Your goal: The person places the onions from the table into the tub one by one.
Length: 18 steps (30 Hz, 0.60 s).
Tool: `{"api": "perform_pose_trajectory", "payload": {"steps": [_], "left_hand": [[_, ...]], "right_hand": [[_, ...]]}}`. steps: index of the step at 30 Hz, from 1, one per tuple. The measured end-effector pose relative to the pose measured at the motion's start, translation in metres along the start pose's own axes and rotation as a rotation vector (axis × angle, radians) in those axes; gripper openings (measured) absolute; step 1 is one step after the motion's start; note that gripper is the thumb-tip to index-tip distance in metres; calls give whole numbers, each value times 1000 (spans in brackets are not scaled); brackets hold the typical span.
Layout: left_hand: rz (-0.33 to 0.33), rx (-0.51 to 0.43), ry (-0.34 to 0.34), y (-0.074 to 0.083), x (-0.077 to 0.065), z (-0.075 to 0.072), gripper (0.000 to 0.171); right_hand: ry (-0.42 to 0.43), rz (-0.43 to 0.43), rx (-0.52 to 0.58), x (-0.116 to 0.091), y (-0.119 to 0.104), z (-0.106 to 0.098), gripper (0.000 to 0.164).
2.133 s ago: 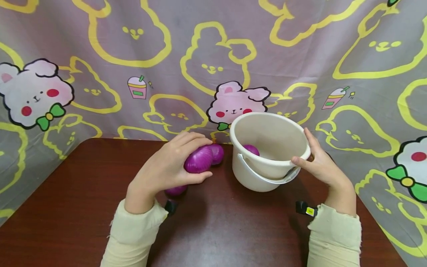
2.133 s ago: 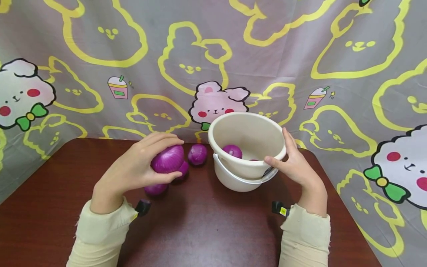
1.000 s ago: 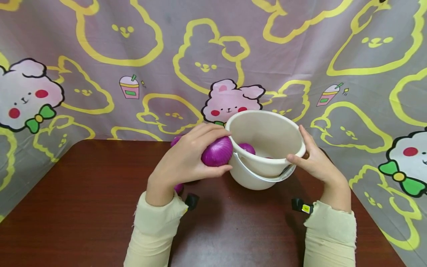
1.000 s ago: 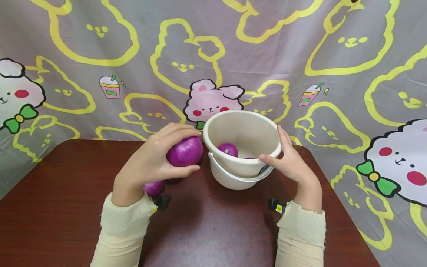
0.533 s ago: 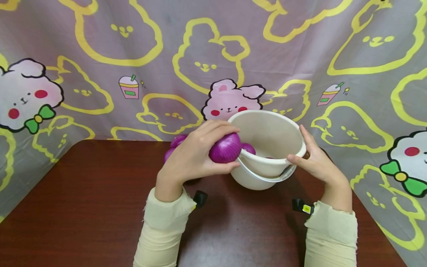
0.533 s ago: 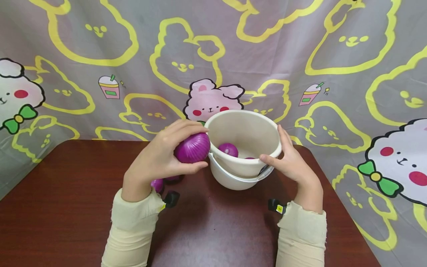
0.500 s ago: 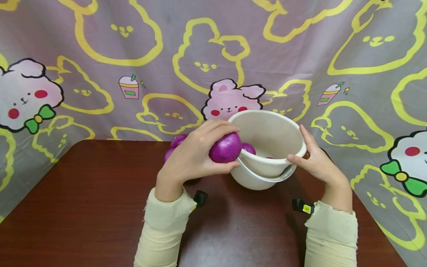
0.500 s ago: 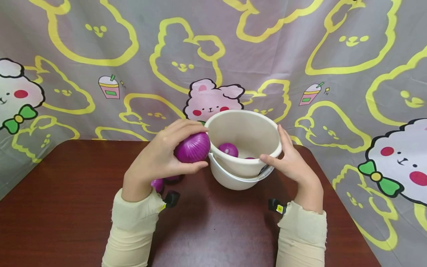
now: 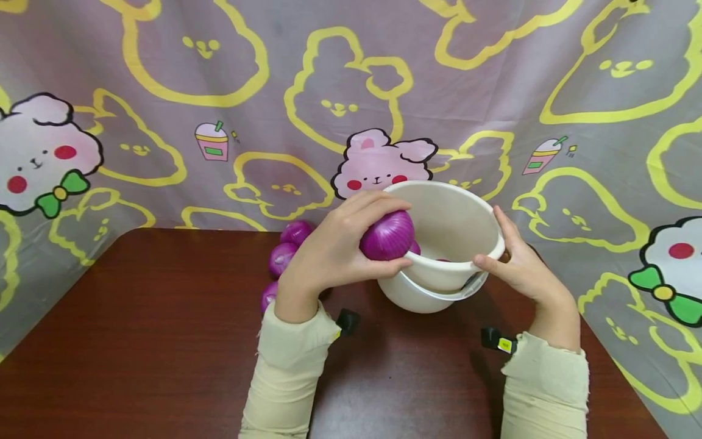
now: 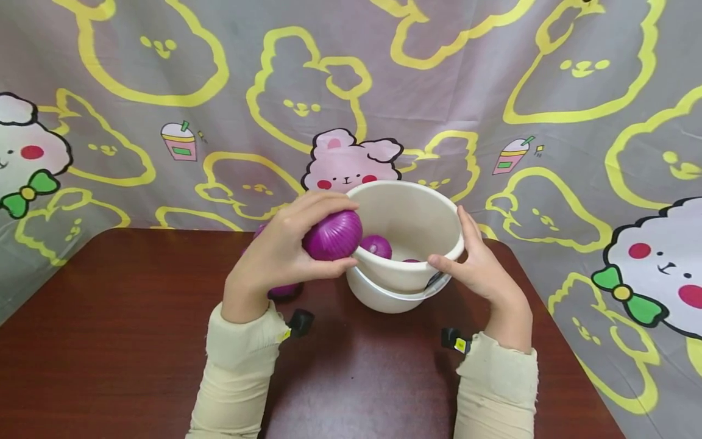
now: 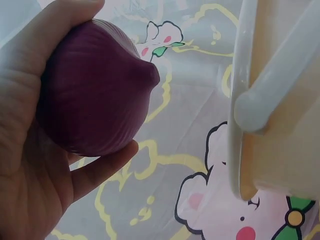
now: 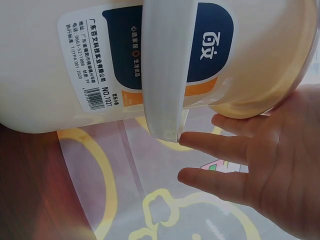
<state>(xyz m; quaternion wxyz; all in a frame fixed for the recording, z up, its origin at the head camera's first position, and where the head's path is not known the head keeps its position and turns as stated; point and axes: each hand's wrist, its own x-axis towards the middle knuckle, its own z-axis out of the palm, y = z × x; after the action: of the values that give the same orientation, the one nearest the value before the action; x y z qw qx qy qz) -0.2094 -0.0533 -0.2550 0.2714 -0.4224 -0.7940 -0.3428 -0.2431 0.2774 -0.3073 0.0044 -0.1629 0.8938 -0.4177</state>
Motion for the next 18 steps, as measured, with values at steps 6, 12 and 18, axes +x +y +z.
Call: {"api": "perform_pose_trajectory", "payload": {"steps": [6, 12, 18], "left_hand": [[35, -8, 13, -2, 9, 9, 61], [29, -9, 7, -5, 12, 17, 63], [16, -4, -2, -8, 15, 23, 63]], "right_hand": [[4, 3, -12, -1, 1, -1, 100], [0, -4, 6, 0, 1, -1, 100], [7, -6, 5, 1, 1, -1, 99]]}}
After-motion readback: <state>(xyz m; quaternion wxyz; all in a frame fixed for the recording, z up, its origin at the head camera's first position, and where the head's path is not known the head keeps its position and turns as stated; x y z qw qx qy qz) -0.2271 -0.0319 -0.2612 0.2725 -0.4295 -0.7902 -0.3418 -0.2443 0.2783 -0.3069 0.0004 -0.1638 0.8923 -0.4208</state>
